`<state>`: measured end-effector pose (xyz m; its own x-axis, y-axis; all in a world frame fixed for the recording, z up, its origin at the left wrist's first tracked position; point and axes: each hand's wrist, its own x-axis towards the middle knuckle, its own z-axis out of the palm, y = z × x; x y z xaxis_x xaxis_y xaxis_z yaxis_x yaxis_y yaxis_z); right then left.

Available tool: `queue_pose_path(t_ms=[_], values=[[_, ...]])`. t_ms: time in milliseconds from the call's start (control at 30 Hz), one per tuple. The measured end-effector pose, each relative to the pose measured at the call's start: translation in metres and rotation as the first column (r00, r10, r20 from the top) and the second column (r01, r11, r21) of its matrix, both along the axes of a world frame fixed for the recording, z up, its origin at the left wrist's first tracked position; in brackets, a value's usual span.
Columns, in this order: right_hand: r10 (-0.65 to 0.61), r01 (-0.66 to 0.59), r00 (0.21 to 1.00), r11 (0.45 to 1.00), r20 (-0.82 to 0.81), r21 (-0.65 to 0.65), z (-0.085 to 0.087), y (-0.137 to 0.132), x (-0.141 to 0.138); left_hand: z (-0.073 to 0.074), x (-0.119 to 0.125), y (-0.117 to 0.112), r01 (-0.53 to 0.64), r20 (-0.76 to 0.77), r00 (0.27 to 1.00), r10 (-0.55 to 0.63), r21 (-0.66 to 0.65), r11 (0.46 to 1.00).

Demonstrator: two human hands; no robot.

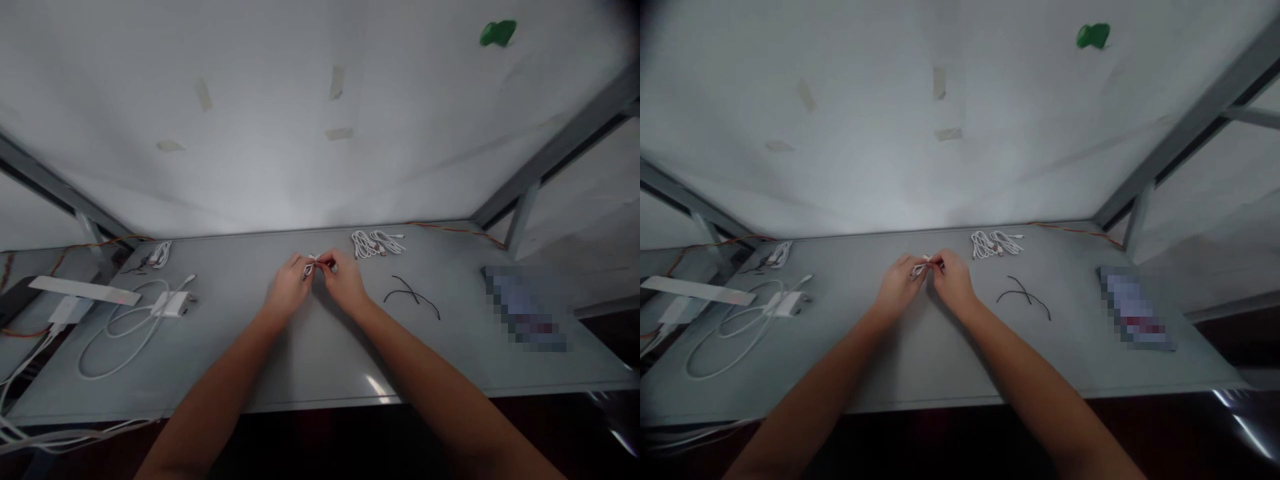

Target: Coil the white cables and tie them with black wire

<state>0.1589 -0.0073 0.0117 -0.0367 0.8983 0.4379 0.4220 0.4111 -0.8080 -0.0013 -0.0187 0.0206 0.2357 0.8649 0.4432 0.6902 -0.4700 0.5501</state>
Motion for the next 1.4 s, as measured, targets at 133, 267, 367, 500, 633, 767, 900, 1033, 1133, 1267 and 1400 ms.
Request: queue_pose_path(t_ms=[133, 267, 367, 500, 633, 767, 900, 1033, 1133, 1267, 1400], values=[[0.003, -0.019, 0.985, 0.996, -0.171, -0.091, -0.003, 0.003, 0.001, 0.002, 0.003, -0.003, 0.030, 0.087, 0.996, -0.028, -0.022, 0.999], [0.012, -0.043, 0.973, 0.991, -0.229, -0.129, -0.004, 0.009, 0.007, 0.002, 0.006, -0.002, 0.161, 0.435, 0.898, -0.065, -0.187, 0.969], [0.062, -0.093, 0.970, 0.988, -0.233, -0.122, -0.004, 0.010, 0.009, -0.003, 0.006, 0.005, 0.175, 0.660, 0.733, 0.167, -0.420, 0.891], [0.153, -0.163, 0.976, 0.985, -0.154, -0.058, 0.000, 0.006, 0.008, -0.008, 0.001, 0.012, 0.328, 0.771, 0.523, 0.365, -0.577, 0.748], [0.208, -0.210, 0.976, 0.977, -0.058, -0.026, 0.005, 0.003, 0.010, -0.002, -0.008, 0.014, 0.531, 0.817, 0.493, 0.299, -0.555, 0.641], [0.216, -0.228, 0.970, 0.967, -0.110, -0.111, 0.001, 0.005, 0.012, 0.004, -0.012, 0.013, 0.476, 0.764, 0.635, 0.112, -0.501, 0.723], [0.204, -0.254, 0.955, 0.938, -0.216, -0.237, -0.006, 0.012, 0.013, 0.001, -0.010, 0.014, 0.396, 0.688, 0.726, 0.006, -0.424, 0.814], [0.239, -0.287, 0.950, 0.922, -0.200, -0.260, -0.004, 0.013, 0.016, 0.000, -0.010, 0.015, 0.352, 0.668, 0.744, 0.011, -0.406, 0.843], [0.313, -0.327, 0.945, 0.917, -0.095, -0.230, 0.003, 0.009, 0.019, 0.005, -0.012, 0.014, 0.353, 0.639, 0.769, -0.007, -0.416, 0.838], [0.422, -0.404, 0.905, 0.895, 0.061, -0.190, 0.013, 0.004, 0.022, 0.010, -0.015, 0.014, 0.380, 0.611, 0.791, -0.040, -0.438, 0.815], [0.410, -0.390, 0.908, 0.903, 0.090, -0.180, 0.016, 0.003, 0.023, 0.008, -0.016, 0.015, 0.425, 0.643, 0.765, -0.035, -0.463, 0.778]])
